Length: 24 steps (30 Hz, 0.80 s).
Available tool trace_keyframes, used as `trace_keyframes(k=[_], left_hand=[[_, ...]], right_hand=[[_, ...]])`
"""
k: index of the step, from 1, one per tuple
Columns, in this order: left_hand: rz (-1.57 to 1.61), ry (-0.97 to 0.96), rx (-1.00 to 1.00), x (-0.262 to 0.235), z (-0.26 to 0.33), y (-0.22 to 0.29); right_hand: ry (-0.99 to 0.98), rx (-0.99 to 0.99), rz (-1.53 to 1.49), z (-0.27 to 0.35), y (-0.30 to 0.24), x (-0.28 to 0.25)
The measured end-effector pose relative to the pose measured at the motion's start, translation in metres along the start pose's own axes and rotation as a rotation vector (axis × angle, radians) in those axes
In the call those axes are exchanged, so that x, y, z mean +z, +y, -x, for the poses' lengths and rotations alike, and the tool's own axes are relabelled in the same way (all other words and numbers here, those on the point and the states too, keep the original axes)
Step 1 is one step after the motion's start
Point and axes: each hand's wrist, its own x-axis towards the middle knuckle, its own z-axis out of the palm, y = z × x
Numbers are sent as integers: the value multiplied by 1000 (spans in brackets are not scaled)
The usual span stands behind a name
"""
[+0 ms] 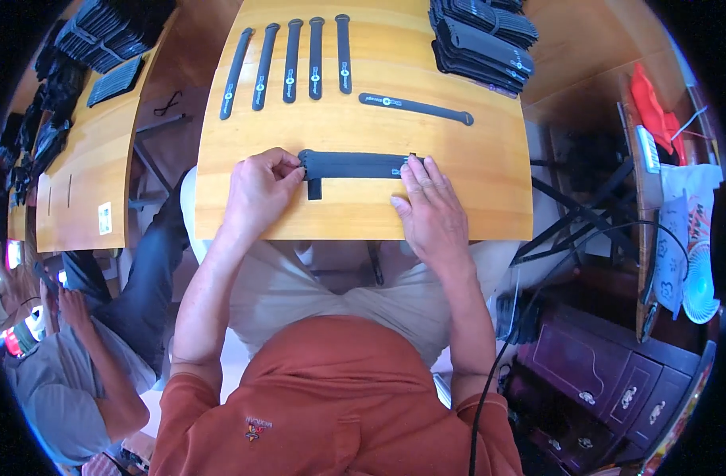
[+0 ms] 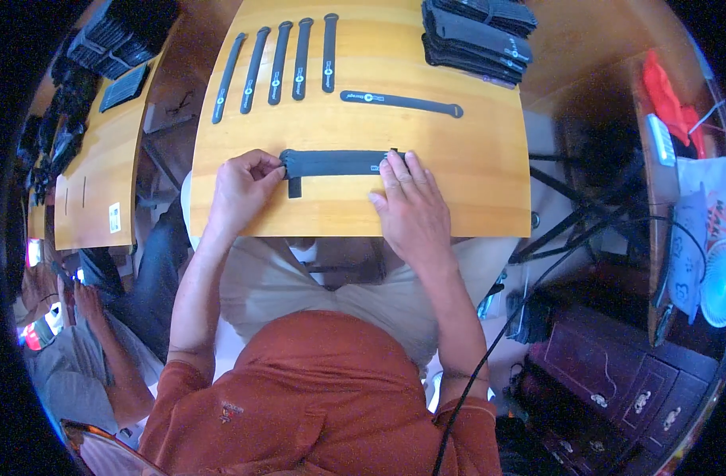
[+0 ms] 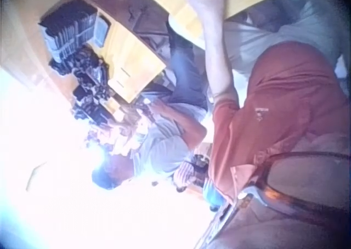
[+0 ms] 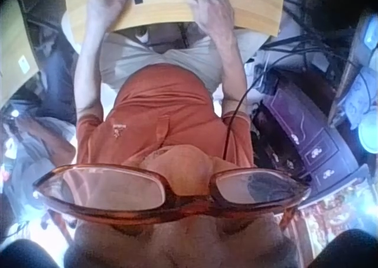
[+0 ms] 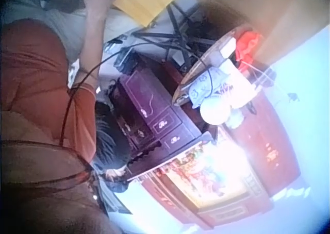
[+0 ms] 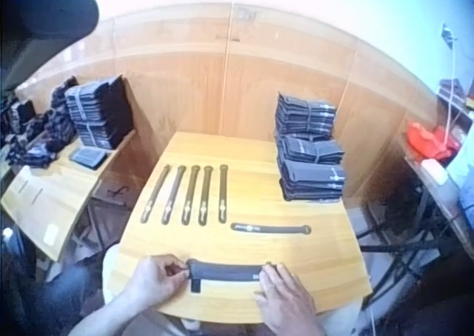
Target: Aligning and stacking black textile or plastic straps onto a template board with guide pins.
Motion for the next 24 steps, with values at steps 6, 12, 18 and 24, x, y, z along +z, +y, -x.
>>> trace_keyframes(k=[6,12,18,24], left_hand=[[-285,126,400,1,21,-4],[-434,164,639,-2,29,-6],[-377,203,627,3,32,-10],[-488,201,700,3,31,-20]], right_hand=[[18,-69,71,-10,-2,-12],[-70,-27,-2,-73,6,-14],[75,-3,102,-129,19,12],[-204,82,154,-132,23,-12]])
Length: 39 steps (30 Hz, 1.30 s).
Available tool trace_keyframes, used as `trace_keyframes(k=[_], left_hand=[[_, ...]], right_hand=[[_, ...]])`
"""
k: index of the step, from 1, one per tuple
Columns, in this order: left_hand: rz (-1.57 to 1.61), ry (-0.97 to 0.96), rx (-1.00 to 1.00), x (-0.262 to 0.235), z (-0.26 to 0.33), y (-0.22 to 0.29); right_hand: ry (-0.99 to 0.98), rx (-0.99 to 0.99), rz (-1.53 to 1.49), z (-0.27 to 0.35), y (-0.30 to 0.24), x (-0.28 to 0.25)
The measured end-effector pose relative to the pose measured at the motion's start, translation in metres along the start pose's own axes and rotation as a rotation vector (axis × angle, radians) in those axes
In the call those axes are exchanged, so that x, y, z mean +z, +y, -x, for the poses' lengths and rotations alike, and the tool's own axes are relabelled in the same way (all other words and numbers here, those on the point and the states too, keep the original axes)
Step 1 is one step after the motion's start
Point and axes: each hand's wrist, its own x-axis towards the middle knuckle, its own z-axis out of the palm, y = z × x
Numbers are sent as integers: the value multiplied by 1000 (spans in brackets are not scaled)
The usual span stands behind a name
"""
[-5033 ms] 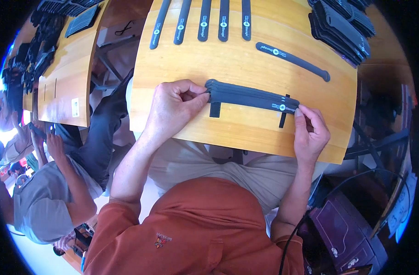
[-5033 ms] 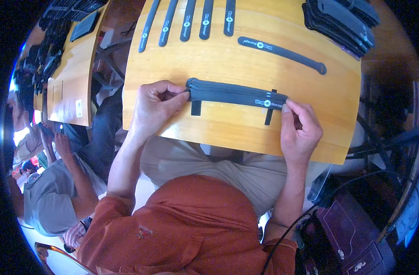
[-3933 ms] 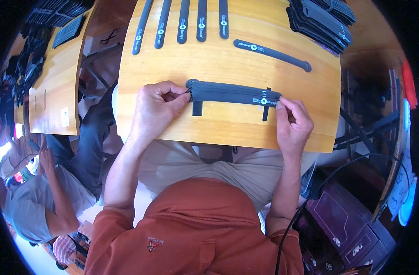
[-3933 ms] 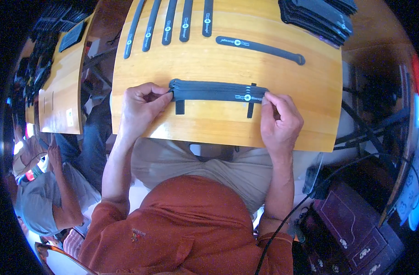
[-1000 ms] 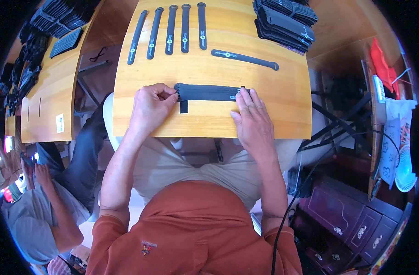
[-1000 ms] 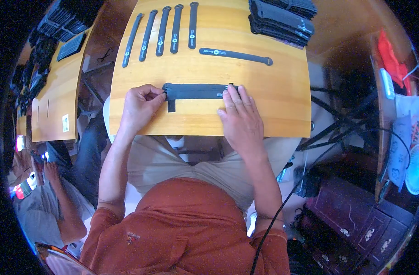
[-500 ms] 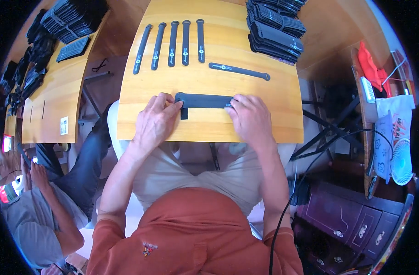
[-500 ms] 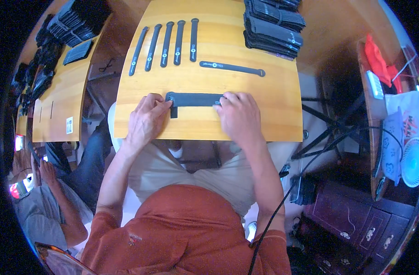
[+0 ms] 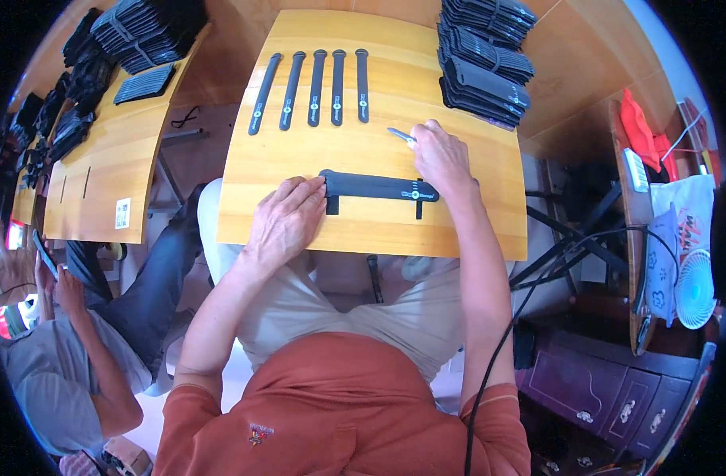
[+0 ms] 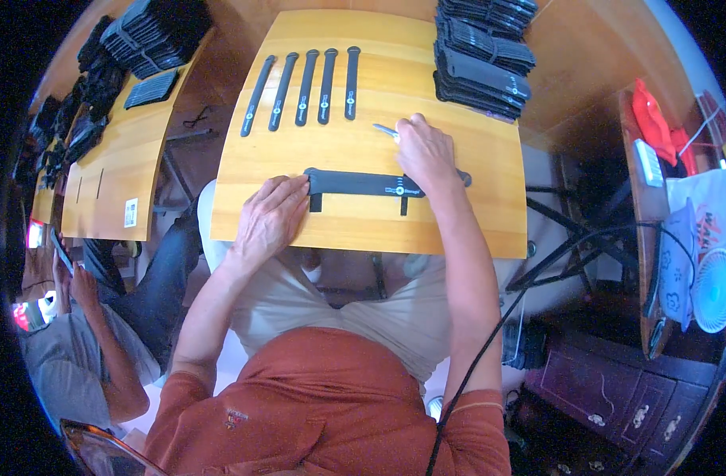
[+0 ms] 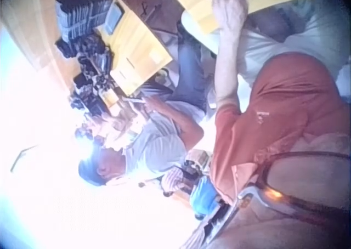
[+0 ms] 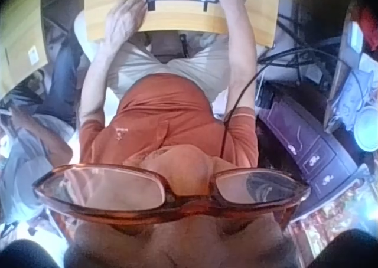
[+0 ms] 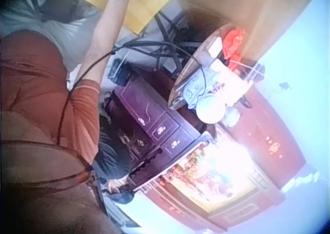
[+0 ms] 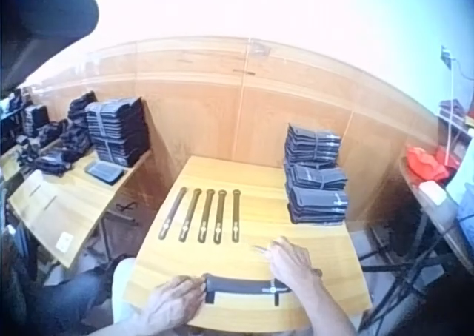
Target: Aligning and stacking black textile or plastic straps onto a template board with guide pins.
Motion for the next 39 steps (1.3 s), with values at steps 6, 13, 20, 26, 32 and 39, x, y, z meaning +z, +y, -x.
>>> trace_keyframes(k=[6,13,20,26,32,39], left_hand=[[20,-121,29,-17,2,-7],[792,-26,-275,-26,-1,57],[1166,-292,-631,-30,15,55],[1098,-343,-805,-33,20,31],[1171,-262,-778,-29,10,17],[1037,-209,-802,-19,-2,18]], right_hand=[[244,58,47,48,-2,-48],[361,-64,-743,112,-64,-75],[320,-1,-1587,130,-60,-25],[306,240,-1539,141,-35,-2],[325,279,-1390,145,-15,14],[378,320,-1236,140,-2,30]])
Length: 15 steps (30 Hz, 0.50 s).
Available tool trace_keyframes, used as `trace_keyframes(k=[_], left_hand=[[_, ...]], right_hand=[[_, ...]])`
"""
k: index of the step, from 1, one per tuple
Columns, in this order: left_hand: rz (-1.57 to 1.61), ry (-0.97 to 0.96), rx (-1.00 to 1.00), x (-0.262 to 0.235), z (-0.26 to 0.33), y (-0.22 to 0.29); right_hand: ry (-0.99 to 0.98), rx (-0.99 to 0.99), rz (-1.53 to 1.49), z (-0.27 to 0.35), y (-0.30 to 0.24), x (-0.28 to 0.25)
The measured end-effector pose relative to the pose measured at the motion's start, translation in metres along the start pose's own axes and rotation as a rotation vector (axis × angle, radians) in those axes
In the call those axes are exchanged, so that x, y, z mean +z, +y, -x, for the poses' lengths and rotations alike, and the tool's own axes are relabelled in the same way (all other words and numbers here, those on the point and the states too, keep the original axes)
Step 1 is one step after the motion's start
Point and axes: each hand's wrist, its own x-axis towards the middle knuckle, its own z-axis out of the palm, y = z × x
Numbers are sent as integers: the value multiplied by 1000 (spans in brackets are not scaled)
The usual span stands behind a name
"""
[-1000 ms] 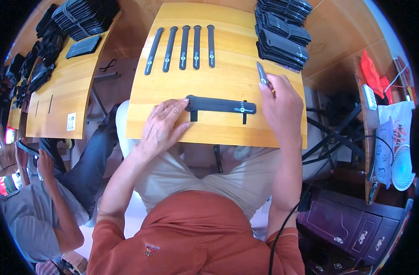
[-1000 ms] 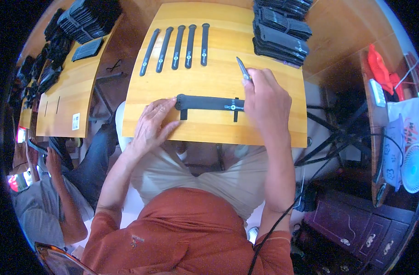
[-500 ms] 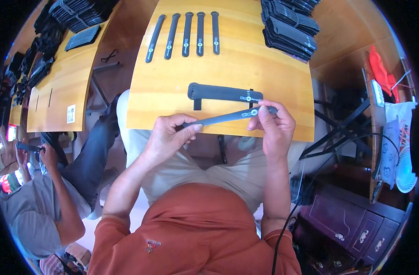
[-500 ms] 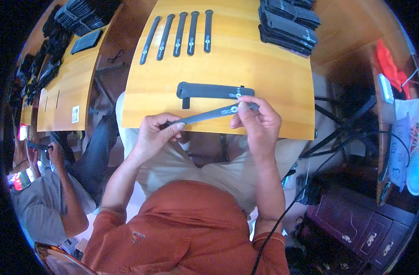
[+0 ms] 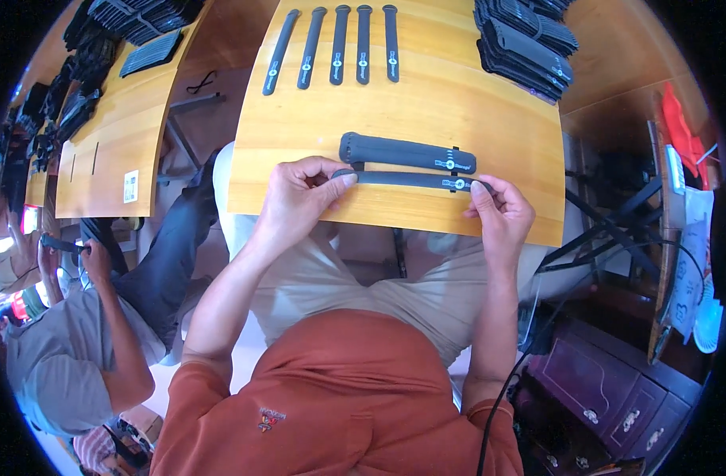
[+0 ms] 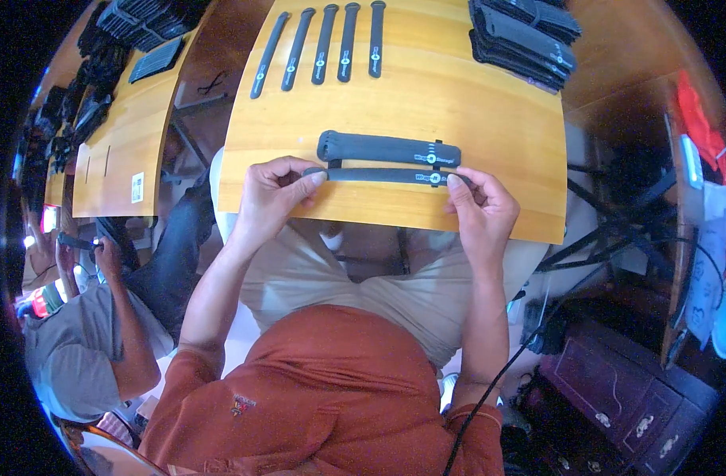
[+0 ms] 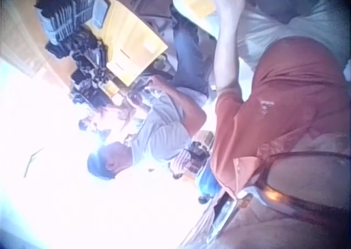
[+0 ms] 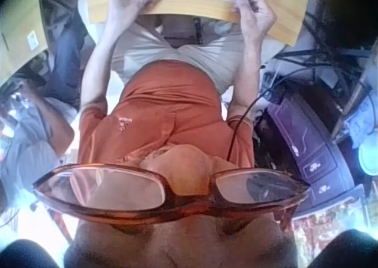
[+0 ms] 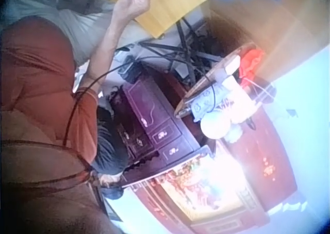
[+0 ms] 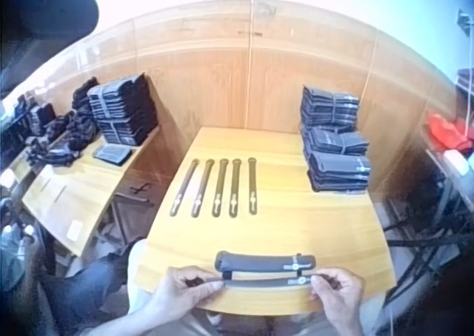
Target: Aligning and stacking black textile or plastic straps onto a template board with guide pins.
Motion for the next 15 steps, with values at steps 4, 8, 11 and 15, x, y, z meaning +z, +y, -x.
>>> trace_keyframes(k=[4,8,11,15], left_hand=[[-36,94,25,-1,-9,-1],[-76,123,29,-2,-19,-2],[-89,129,0,0,-24,5],[-81,133,-24,0,-28,-2]], right_hand=[[6,-1,14,-5,3,-1],[-14,56,32,-11,5,-4],[-30,49,63,-13,10,-5],[-28,14,163,-16,9,-3]])
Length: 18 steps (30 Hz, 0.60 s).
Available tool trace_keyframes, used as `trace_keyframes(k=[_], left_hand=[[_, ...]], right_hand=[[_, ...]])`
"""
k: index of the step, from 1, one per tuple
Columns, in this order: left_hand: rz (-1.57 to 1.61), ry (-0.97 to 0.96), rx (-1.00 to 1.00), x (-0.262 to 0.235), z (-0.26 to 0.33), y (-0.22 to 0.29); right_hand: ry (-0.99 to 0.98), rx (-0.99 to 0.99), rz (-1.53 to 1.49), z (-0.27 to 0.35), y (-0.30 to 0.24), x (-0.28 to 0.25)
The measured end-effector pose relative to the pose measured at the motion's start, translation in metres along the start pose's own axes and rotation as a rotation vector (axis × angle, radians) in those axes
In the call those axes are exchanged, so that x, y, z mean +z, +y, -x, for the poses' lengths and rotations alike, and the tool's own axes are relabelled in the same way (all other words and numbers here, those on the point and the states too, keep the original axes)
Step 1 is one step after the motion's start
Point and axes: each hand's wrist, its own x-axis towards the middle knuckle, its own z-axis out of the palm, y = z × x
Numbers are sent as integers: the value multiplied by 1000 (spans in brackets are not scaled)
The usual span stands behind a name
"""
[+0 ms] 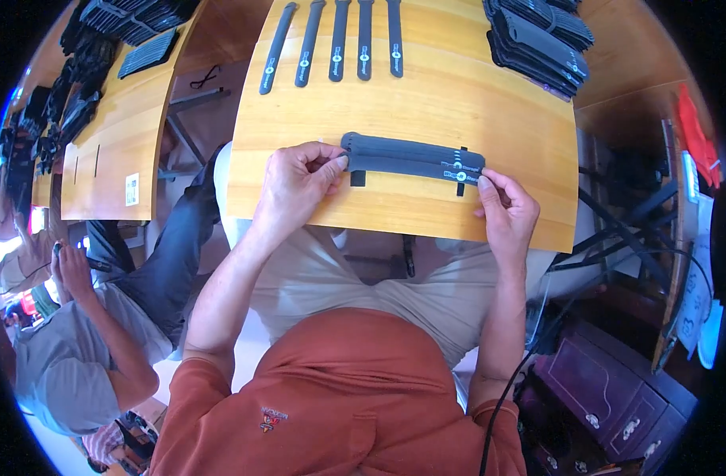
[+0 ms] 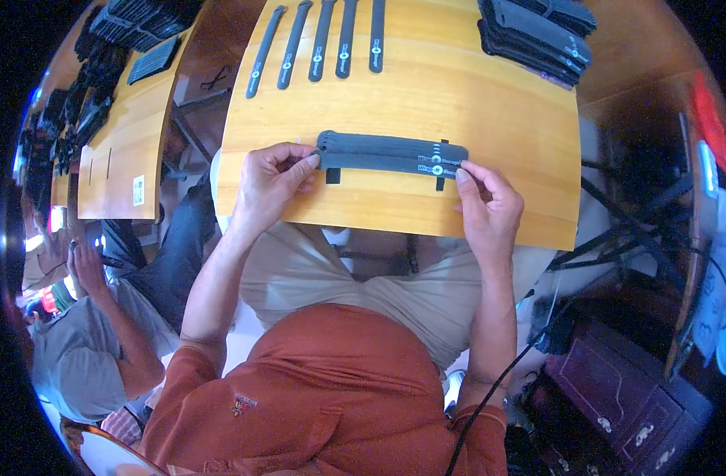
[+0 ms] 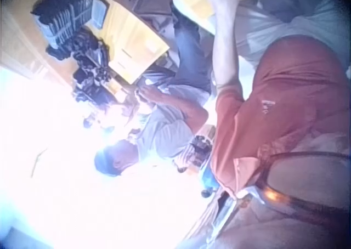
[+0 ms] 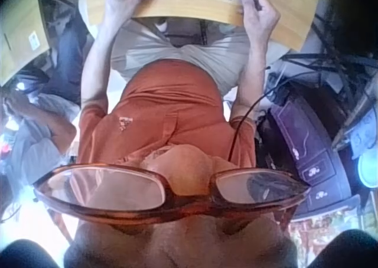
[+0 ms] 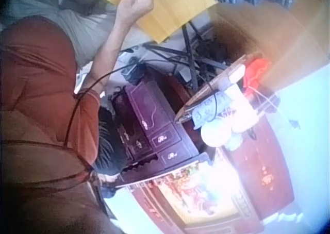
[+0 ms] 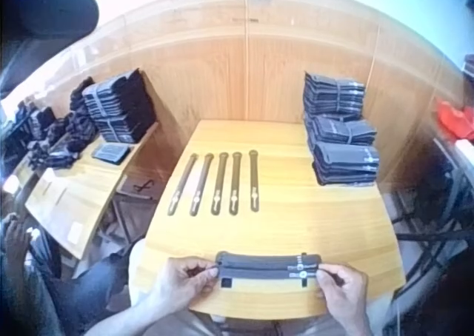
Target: Aligning and stacking black textile or plastic straps onto a template board with guide pins.
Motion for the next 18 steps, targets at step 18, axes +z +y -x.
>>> trace_keyframes(k=[18], left_hand=[[-79,-39,-75,0,-5,-1]], right_hand=[[26,25,53,-7,9,2]])
